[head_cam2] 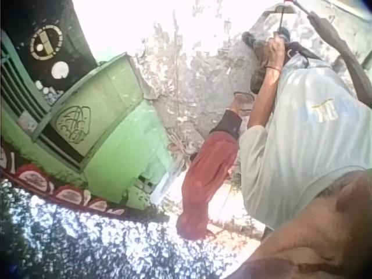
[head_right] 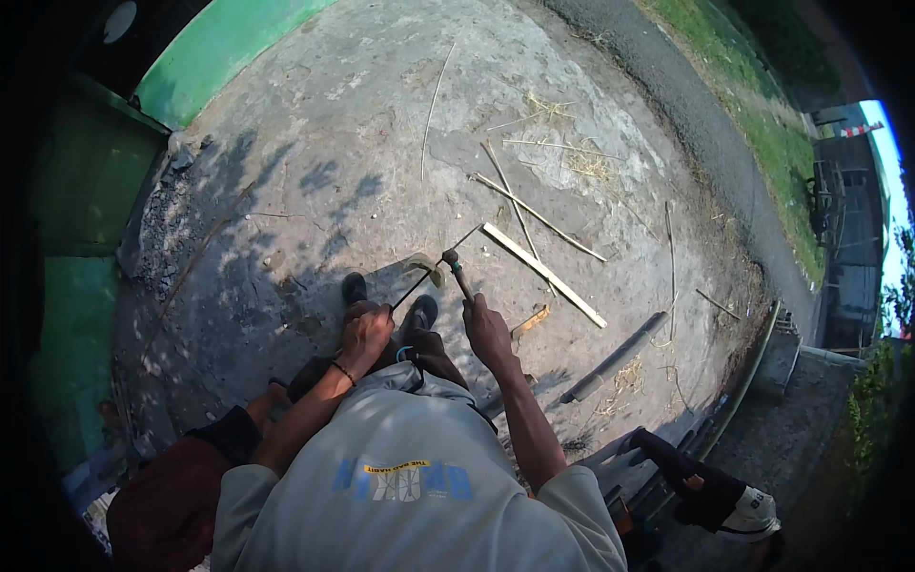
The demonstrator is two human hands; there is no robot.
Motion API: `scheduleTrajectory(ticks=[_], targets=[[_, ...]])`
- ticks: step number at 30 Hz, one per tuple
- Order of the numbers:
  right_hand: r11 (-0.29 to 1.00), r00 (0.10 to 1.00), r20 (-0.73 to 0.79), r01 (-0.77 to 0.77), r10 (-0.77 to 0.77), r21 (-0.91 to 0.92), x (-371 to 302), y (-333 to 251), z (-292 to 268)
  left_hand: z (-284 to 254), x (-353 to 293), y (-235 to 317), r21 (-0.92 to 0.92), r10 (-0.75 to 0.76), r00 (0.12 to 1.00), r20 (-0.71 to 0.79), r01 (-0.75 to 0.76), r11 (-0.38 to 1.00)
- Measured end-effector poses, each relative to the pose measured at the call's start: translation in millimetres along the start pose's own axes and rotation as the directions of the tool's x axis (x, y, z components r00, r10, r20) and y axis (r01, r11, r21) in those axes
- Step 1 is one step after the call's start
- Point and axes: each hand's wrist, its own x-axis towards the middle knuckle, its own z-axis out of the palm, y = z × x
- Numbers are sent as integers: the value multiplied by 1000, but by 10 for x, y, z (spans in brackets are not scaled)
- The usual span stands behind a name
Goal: Using a machete and hammer to strip and split sections of bamboo.
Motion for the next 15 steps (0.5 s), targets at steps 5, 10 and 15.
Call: scheduleTrajectory(ticks=[5, 10, 15], targets=[[992, 992, -122, 49, -35, 118, -25, -165, -312, 76, -132, -115, -95, 62, 989, -137, -76, 993], [927, 952, -286, 201, -109, 316, -60, -354, -515, 183, -51, -208, 79, 124, 989, -81, -118, 990], [996, 994, 90, 53, -59, 75, 40, 184, 23, 540, -91, -398, 1, -17, 995, -101, 17, 1000]])
